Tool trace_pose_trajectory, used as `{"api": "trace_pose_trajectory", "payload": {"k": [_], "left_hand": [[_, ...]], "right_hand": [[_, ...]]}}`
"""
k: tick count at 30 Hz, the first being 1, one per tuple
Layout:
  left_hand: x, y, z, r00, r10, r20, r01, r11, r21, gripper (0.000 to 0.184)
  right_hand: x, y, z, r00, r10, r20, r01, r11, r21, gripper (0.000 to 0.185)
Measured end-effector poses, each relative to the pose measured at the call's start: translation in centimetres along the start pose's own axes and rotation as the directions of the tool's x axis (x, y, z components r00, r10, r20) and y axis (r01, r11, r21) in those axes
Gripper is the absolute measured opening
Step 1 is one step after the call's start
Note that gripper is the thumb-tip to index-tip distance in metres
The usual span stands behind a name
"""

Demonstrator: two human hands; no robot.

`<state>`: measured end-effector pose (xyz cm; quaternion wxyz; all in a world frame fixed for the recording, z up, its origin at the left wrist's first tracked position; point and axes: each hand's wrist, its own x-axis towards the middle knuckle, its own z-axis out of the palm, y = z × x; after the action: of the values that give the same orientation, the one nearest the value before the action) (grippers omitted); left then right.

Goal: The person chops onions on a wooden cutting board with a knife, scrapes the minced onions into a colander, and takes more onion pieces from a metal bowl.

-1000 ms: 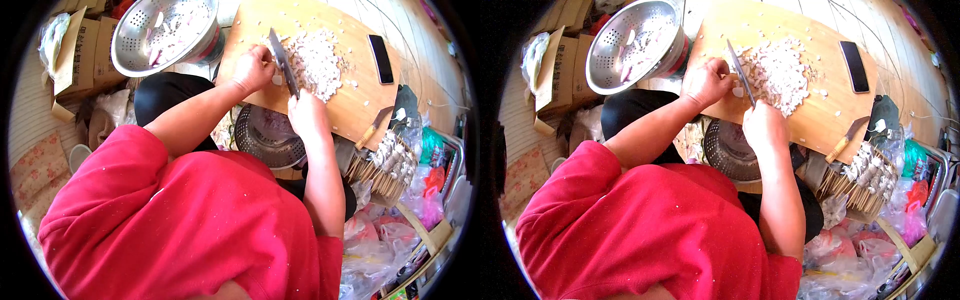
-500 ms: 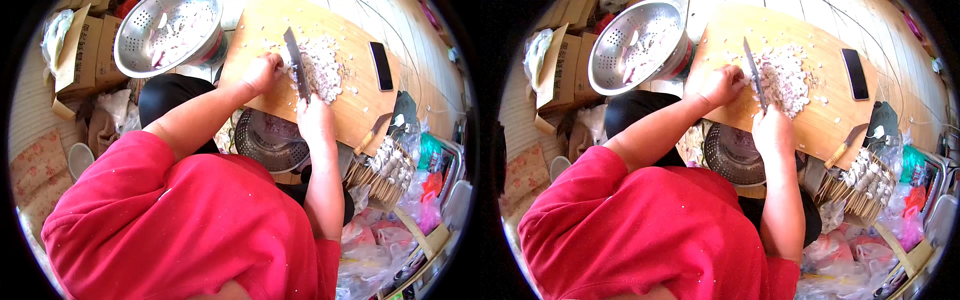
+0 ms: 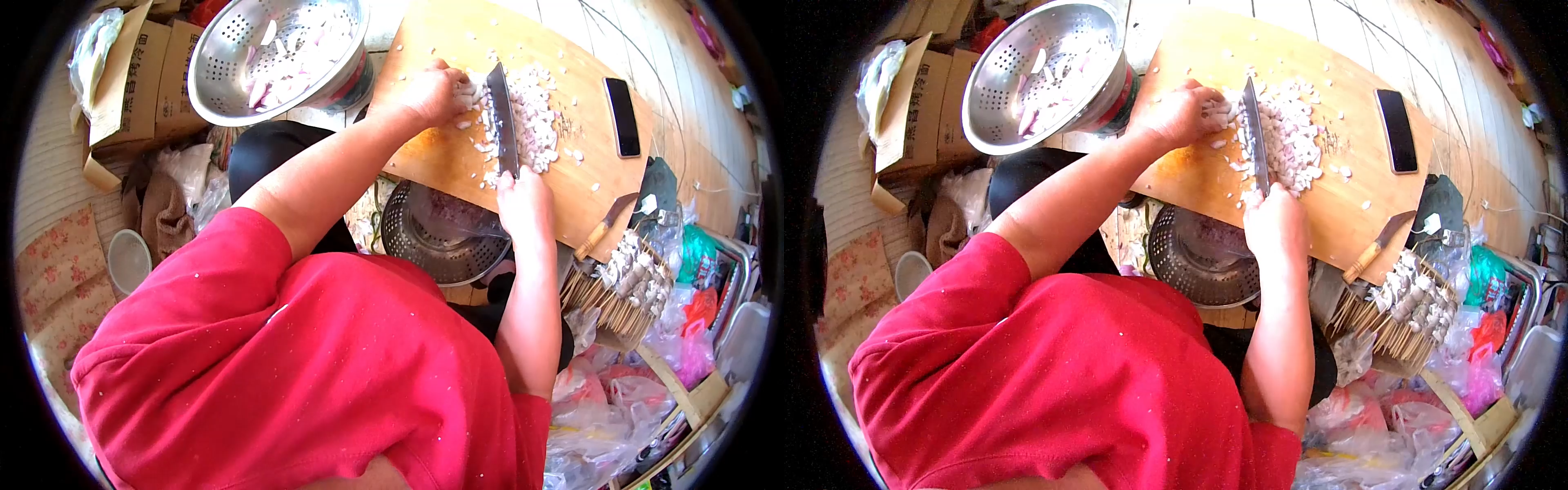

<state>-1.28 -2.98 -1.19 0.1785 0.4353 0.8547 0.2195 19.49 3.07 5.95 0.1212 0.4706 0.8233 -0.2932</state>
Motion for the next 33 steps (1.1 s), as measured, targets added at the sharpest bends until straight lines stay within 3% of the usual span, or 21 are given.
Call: {"api": "trace_pose_trajectory", "payload": {"k": [3, 5, 7, 10, 16, 20, 22, 24, 27, 33], "left_hand": [[0.3, -0.3, 1.3, 0.988, 0.121, -0.093, -0.128, 0.988, -0.081, 0.032], [0.4, 0.0, 1.1, 0.99, 0.126, -0.07, -0.131, 0.989, -0.071, 0.03], [0.5, 0.0, 1.0, 0.989, 0.138, -0.049, -0.141, 0.988, -0.058, 0.029], [0.4, -0.2, 1.0, 0.99, 0.136, -0.033, -0.138, 0.988, -0.067, 0.025], [0.8, -0.2, 1.6, 0.999, 0.029, -0.034, -0.033, 0.989, -0.147, 0.019], [0.4, 0.6, 1.2, 0.996, -0.088, 0.017, 0.09, 0.977, -0.195, 0.017], [0.1, 1.1, 0.9, 0.988, -0.154, 0.033, 0.158, 0.961, -0.229, 0.018], [-0.1, 1.4, 0.7, 0.974, -0.217, 0.068, 0.228, 0.926, -0.302, 0.019], [0.2, 1.0, 1.0, 0.988, -0.155, -0.002, 0.151, 0.964, -0.218, 0.019], [-0.3, 0.8, 1.1, 0.986, -0.166, -0.003, 0.16, 0.95, -0.267, 0.019]], "right_hand": [[-0.2, -1.0, -0.7, 1.0, -0.005, -0.008, 0.005, 1.0, 0.004, 0.033], [0.0, -1.3, -0.8, 0.999, -0.016, -0.029, 0.016, 1.0, 0.0, 0.032], [0.9, -1.5, -0.9, 0.997, 0.008, 0.072, -0.004, 0.999, -0.046, 0.03], [1.1, -1.5, -1.2, 0.999, -0.031, 0.035, 0.033, 0.998, -0.054, 0.031], [1.5, -1.6, -0.9, 0.998, -0.017, 0.061, 0.026, 0.99, -0.139, 0.031], [0.9, -2.2, -1.4, 0.996, 0.024, 0.082, -0.02, 0.999, -0.044, 0.032], [0.5, -1.8, -0.8, 0.997, -0.071, -0.035, 0.069, 0.997, -0.031, 0.031], [1.0, -1.4, 0.4, 0.998, -0.06, 0.007, 0.061, 0.996, -0.066, 0.031], [1.3, -1.5, 0.5, 0.998, -0.047, 0.039, 0.05, 0.994, -0.097, 0.032], [0.3, -2.4, 0.7, 0.997, -0.044, 0.055, 0.049, 0.995, -0.09, 0.033]]}}
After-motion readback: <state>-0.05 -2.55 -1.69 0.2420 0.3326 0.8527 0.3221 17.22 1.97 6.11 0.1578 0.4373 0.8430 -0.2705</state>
